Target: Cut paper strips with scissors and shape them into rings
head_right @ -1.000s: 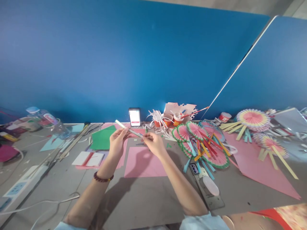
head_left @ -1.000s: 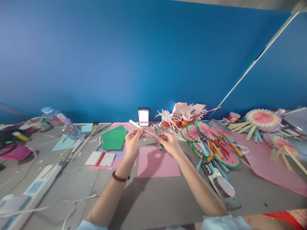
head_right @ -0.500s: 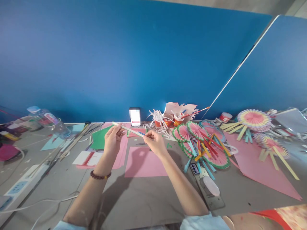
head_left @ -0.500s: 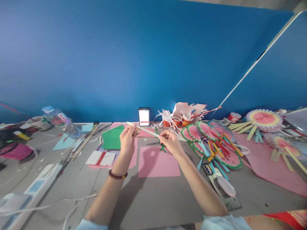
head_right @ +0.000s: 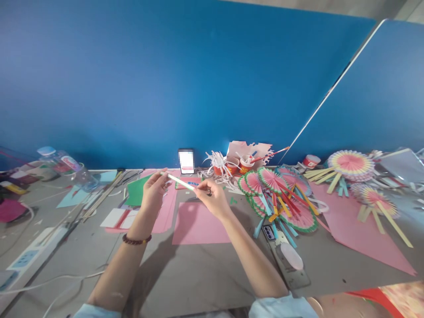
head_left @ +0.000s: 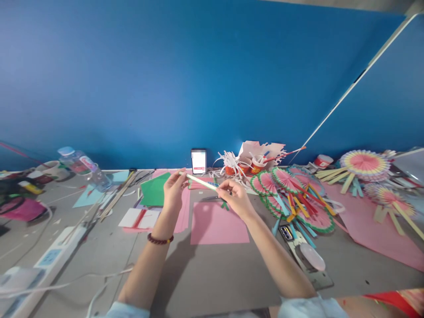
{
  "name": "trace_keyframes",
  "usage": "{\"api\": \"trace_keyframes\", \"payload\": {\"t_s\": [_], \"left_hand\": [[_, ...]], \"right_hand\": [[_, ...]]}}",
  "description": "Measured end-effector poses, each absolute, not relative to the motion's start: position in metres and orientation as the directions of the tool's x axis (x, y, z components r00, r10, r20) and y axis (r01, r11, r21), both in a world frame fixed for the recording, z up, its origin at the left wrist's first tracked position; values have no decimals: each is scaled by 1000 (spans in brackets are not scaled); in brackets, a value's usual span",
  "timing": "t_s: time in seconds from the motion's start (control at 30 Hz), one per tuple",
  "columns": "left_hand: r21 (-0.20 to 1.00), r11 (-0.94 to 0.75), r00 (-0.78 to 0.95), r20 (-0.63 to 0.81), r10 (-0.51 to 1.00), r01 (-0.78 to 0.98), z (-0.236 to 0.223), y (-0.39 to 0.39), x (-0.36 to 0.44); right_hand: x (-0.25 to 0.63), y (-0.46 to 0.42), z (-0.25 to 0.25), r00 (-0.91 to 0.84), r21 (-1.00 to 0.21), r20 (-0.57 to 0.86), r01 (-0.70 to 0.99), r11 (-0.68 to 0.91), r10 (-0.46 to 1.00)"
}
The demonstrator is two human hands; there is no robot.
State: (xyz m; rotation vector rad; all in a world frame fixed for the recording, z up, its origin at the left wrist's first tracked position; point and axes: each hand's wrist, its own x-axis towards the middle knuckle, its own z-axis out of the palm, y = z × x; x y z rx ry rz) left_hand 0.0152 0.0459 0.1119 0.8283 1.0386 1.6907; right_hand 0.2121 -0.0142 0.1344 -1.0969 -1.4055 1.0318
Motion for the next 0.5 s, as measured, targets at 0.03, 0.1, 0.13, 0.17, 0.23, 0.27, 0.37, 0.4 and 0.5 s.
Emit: {"api": "trace_keyframes", "payload": {"t_s": [0.03,0.1,0.13,0.17,0.23,0.27,0.37,0.4,0.5], "left_hand": [[932,-247,-329,153,932,-266,113,45,15],[919,-394,-312,375,873,1,121,38,16],[879,-459,-271,476,837,127,126,34,17],[832,-513,-180,549,816,210,133,28,18],[774,-583,52,590,806,249,145,16,22],[754,-606,148,589,794,253,149,11,24],[668,-685,305,614,728,291,155,3,27],[642,-707,329,626,707,298,154,3,28],[571,-761,367,666,649,309,149,7,26]], "right_hand": [[212,-15,136,-67,-968,218,108,225,974],[213,-17,139,-96,-957,237,151,250,967],[213,-18,141,-107,-949,248,175,263,963],[214,-18,142,-113,-941,257,196,275,960],[214,-19,143,-117,-931,271,221,291,955],[215,-19,143,-119,-929,276,223,296,954],[215,-17,141,-126,-931,283,203,304,951],[215,-16,139,-127,-932,283,197,304,951],[216,-15,136,-132,-940,258,195,280,957]]}}
